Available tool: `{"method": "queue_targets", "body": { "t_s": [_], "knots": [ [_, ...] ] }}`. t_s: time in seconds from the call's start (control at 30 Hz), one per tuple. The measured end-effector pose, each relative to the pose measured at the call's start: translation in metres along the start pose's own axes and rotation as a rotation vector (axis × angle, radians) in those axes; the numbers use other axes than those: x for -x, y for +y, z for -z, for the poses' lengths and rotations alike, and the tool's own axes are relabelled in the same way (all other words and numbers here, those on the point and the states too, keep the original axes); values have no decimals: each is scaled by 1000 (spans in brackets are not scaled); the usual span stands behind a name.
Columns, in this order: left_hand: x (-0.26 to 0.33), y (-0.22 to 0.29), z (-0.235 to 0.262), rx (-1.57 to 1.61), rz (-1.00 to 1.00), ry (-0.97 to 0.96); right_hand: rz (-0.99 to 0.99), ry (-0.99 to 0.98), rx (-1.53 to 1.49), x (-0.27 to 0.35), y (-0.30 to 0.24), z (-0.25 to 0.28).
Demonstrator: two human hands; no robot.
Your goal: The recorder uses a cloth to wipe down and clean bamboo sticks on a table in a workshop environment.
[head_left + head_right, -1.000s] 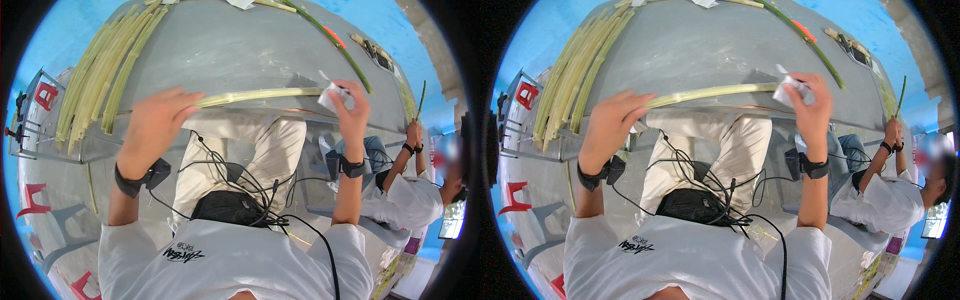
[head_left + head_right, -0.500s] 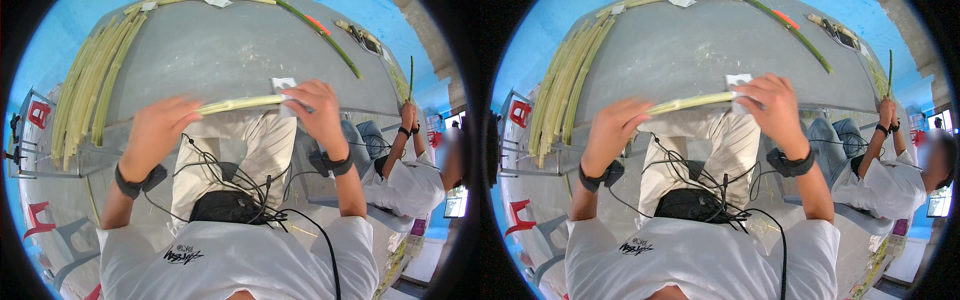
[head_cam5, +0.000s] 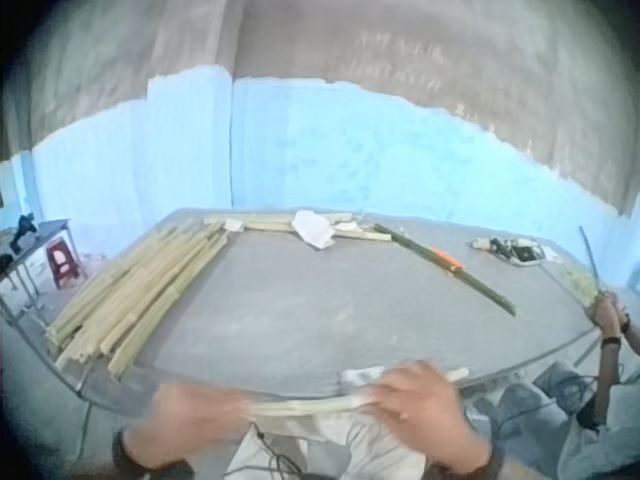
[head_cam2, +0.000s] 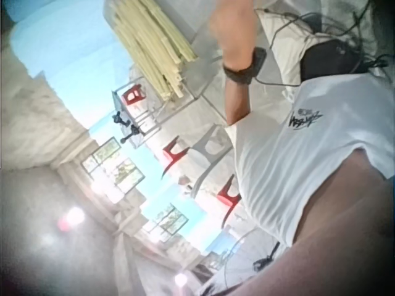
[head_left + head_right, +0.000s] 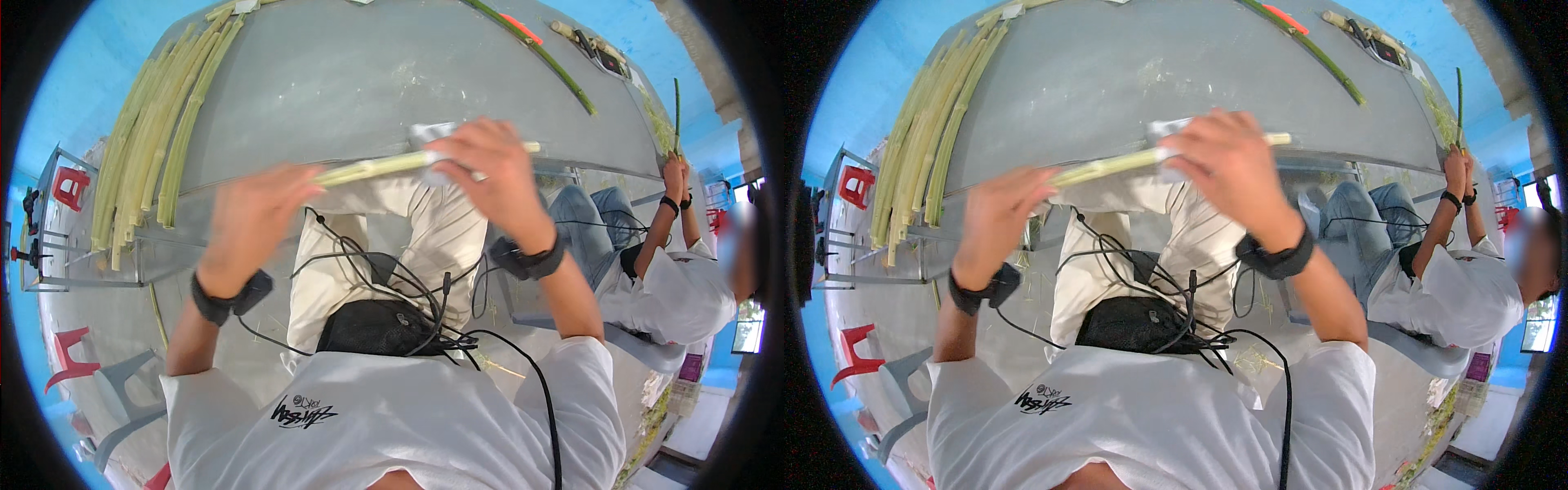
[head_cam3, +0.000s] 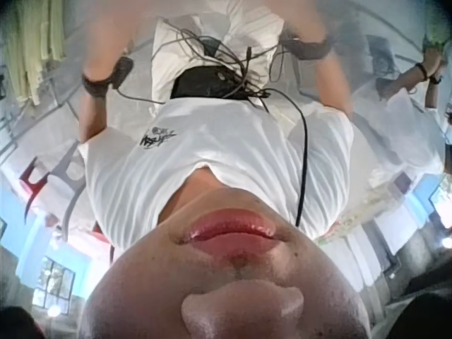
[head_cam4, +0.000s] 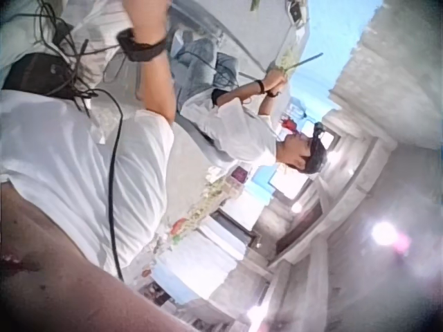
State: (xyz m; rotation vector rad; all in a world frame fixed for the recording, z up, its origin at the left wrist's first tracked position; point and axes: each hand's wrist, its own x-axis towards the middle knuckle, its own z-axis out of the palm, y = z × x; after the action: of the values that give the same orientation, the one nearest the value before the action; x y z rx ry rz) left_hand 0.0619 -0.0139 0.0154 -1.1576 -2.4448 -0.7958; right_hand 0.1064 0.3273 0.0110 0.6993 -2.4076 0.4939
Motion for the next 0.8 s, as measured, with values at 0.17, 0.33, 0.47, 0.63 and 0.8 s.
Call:
{"method": "queue_targets", "body": {
  "t_s": [0.17,0.33,0.47,0.63,0.8],
  "knots": [
    [19,-7,34,-96,114,-50,-116,-35,176,26,35,38],
    [-9,19,30,-164,-5,-57,-141,-2,-156,10,7,12],
    [-11,22,7,-147,9,-63,-11,-24,-289,-25,-28,-19],
    [41,-18,25,-139,133,9,66,-41,-4,-12,1,4],
    [46,-27,49,-182,72,52,-73,-47,101,18,34,30]
  ]
}}
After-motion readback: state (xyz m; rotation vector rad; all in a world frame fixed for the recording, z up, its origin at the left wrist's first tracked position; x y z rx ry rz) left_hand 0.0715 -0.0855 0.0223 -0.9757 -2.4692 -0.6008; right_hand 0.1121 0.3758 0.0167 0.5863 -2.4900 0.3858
